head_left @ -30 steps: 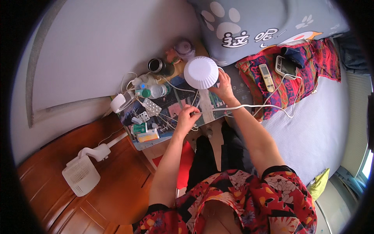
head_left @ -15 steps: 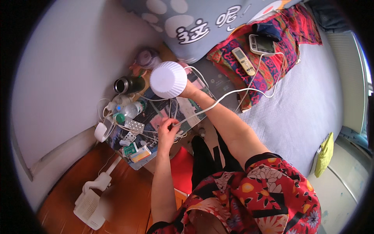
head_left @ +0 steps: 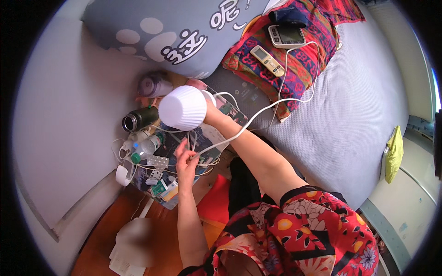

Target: The person organizes various items on a desk and bed, including a white lamp, multiple charging cables, and boxes of medicine, by hand.

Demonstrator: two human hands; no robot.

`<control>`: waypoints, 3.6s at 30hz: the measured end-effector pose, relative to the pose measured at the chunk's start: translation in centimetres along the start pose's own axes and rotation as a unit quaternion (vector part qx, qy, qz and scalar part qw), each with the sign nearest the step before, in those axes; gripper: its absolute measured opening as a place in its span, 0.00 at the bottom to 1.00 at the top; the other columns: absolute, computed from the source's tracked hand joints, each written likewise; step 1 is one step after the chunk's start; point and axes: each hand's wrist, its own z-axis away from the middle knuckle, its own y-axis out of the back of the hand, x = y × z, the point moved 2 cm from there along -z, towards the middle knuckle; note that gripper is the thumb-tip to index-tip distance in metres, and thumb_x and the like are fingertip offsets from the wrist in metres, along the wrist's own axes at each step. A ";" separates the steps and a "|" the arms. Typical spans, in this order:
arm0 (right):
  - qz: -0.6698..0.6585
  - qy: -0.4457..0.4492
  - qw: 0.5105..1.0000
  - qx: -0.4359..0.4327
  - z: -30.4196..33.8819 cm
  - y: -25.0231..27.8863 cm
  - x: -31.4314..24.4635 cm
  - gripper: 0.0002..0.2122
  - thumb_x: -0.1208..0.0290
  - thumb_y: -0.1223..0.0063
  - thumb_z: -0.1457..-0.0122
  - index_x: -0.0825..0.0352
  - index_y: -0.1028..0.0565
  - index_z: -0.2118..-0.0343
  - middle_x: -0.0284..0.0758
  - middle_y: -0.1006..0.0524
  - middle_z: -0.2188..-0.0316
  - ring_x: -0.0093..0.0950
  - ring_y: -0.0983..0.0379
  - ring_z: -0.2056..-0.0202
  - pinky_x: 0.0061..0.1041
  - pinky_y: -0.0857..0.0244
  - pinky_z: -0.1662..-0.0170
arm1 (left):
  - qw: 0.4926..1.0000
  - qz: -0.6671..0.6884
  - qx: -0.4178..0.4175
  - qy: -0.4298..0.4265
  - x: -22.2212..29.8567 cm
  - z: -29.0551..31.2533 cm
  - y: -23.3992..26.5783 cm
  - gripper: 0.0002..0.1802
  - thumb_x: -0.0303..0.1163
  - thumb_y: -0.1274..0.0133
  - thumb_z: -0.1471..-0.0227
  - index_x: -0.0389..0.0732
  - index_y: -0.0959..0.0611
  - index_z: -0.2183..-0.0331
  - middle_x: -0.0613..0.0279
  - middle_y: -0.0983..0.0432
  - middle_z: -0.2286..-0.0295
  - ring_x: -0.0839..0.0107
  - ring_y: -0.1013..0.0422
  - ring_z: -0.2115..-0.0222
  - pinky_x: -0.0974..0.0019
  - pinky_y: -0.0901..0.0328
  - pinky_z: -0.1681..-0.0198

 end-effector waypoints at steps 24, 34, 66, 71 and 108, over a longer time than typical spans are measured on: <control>0.220 -0.019 0.973 0.067 10.9 11.6 -4.3 0.17 0.74 0.53 0.43 0.71 0.36 0.50 0.41 0.29 0.56 0.31 0.33 0.54 0.31 0.38 0.51 | 0.951 -0.240 -0.063 -0.186 9.5 3.6 -10.5 0.25 0.28 0.43 0.58 0.40 0.30 0.55 0.54 0.29 0.62 0.53 0.32 0.62 0.57 0.35 0.61; 0.312 0.010 0.942 0.126 12.3 13.8 -8.1 0.12 0.76 0.50 0.48 0.71 0.29 0.60 0.40 0.26 0.64 0.32 0.31 0.62 0.32 0.36 0.58 | 0.921 -0.218 0.020 -0.321 15.3 6.6 -11.4 0.08 0.30 0.46 0.56 0.43 0.30 0.76 0.64 0.36 0.79 0.65 0.30 0.80 0.63 0.34 0.79; 0.442 0.234 0.850 0.164 -3.3 18.1 -12.8 0.13 0.81 0.47 0.51 0.72 0.28 0.61 0.39 0.28 0.62 0.33 0.29 0.66 0.32 0.30 0.64 | 0.989 -0.015 0.101 0.102 -6.9 23.0 2.4 0.11 0.34 0.46 0.52 0.35 0.24 0.72 0.58 0.29 0.78 0.74 0.33 0.76 0.70 0.38 0.72; 0.427 0.213 0.868 0.139 -4.0 18.7 -12.7 0.11 0.80 0.46 0.51 0.73 0.28 0.62 0.38 0.27 0.66 0.26 0.29 0.68 0.26 0.28 0.70 | 0.959 -0.006 0.162 0.231 -8.7 31.4 5.2 0.10 0.32 0.48 0.50 0.33 0.24 0.71 0.56 0.31 0.79 0.73 0.36 0.76 0.71 0.40 0.72; 0.470 0.072 0.867 0.150 2.3 15.3 -6.6 0.22 0.64 0.55 0.42 0.66 0.38 0.46 0.46 0.35 0.49 0.39 0.40 0.47 0.33 0.47 0.45 | 0.800 -0.189 0.488 0.292 15.9 43.6 18.1 0.14 0.35 0.58 0.44 0.38 0.31 0.77 0.66 0.44 0.84 0.73 0.45 0.81 0.66 0.47 0.76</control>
